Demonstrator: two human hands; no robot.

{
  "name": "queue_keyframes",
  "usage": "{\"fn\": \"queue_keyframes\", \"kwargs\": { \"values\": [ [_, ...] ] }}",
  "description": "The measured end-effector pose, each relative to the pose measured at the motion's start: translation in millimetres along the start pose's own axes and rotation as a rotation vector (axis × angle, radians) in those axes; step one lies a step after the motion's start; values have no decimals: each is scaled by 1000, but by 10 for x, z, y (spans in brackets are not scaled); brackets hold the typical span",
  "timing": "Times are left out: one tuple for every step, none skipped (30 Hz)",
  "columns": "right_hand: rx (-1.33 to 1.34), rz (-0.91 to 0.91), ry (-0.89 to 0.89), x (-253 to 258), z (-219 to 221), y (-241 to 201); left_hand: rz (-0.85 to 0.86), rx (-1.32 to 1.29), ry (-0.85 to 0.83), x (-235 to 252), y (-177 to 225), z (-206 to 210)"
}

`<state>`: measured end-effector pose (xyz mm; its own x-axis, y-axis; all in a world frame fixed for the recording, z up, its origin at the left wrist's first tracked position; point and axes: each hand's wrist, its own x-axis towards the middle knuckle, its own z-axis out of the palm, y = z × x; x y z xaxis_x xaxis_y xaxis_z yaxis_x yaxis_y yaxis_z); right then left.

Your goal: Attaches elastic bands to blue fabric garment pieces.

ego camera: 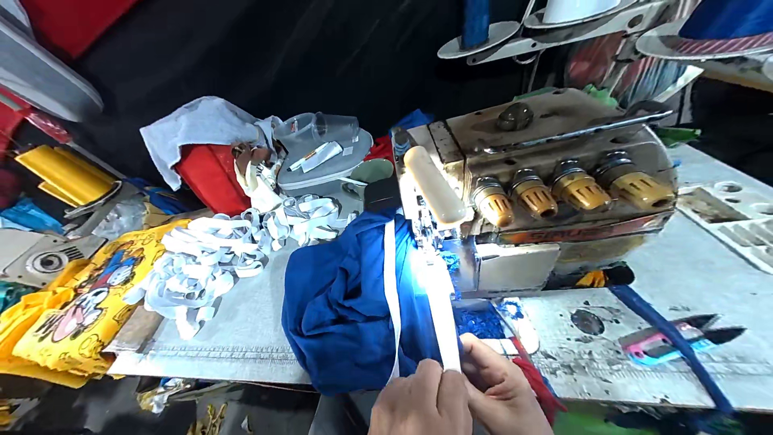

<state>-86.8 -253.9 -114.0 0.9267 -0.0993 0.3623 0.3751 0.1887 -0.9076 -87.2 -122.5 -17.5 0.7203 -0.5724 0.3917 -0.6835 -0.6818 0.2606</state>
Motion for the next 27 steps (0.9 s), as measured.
{"fn": "queue_keyframes", "kwargs": {
  "values": [
    [4, 1, -1, 4, -2, -1, 7, -1, 1, -10, -15, 16],
    [12, 0, -6, 10, -6, -2, 18, 4, 0, -12, -30, 29],
    [15, -8, -11, 14, -11, 3, 30, 16, 2, -9, -41, 42],
    [14, -14, -16, 19, -18, 11, 40, 35, 10, 1, -48, 57],
    [8, -14, -16, 29, -25, 11, 50, 54, 24, 22, -52, 73],
    [4, -1, -5, 44, -26, 5, 62, 72, 39, 49, -58, 90],
    [12, 26, 11, 62, -21, -11, 71, 87, 54, 82, -67, 104],
    [24, 55, 30, 84, -12, -31, 76, 96, 70, 120, -78, 117],
    [39, 80, 51, 115, -5, -46, 77, 98, 88, 162, -94, 132],
    [39, 90, 72, 152, -4, -51, 79, 101, 110, 204, -115, 152],
    [30, 86, 95, 192, -7, -47, 80, 97, 132, 242, -141, 173],
    [15, 75, 115, 231, -15, -31, 85, 92, 158, 278, -176, 195],
    [-1, 71, 136, 265, -16, -17, 93, 94, 193, 310, -216, 224],
    [0, 70, 163, 293, -5, -10, 98, 95, 222, 335, -251, 247],
    [17, 76, 195, 314, 19, -16, 98, 89, 235, 349, -276, 258],
    [49, 84, 232, 326, 54, -34, 97, 71, 236, 352, -296, 262],
    [95, 96, 260, 324, 91, -56, 100, 51, 234, 343, -321, 264],
    [139, 117, 267, 313, 123, -84, 107, 31, 237, 322, -352, 257],
    [183, 144, 267, 301, 146, -114, 120, 10, 263, 288, -399, 251],
    [209, 166, 264, 288, 154, -135, 129, -30, 300, 241, -463, 245],
    [228, 184, 258, 276, 144, -148, 124, -62, 349, 192, -547, 229],
    [230, 198, 256, 270, 129, -159, 95, -81, 410, 154, -659, 208],
    [210, 208, 257, 264, 114, -168, 44, -91, 467, 125, -803, 188],
    [189, 213, 261, 254, 98, -170, -35, -88, 485, 87, -976, 173],
    [174, 230, 275, 247, 89, -170, -133, -69, 447, 32, -1167, 172],
    [173, 256, 295, 244, 89, -174, -240, -58, 351, -39, -1360, 184],
    [183, 289, 313, 244, 95, -178, -337, -75, 226, -116, -1530, 202]
  ]
}}
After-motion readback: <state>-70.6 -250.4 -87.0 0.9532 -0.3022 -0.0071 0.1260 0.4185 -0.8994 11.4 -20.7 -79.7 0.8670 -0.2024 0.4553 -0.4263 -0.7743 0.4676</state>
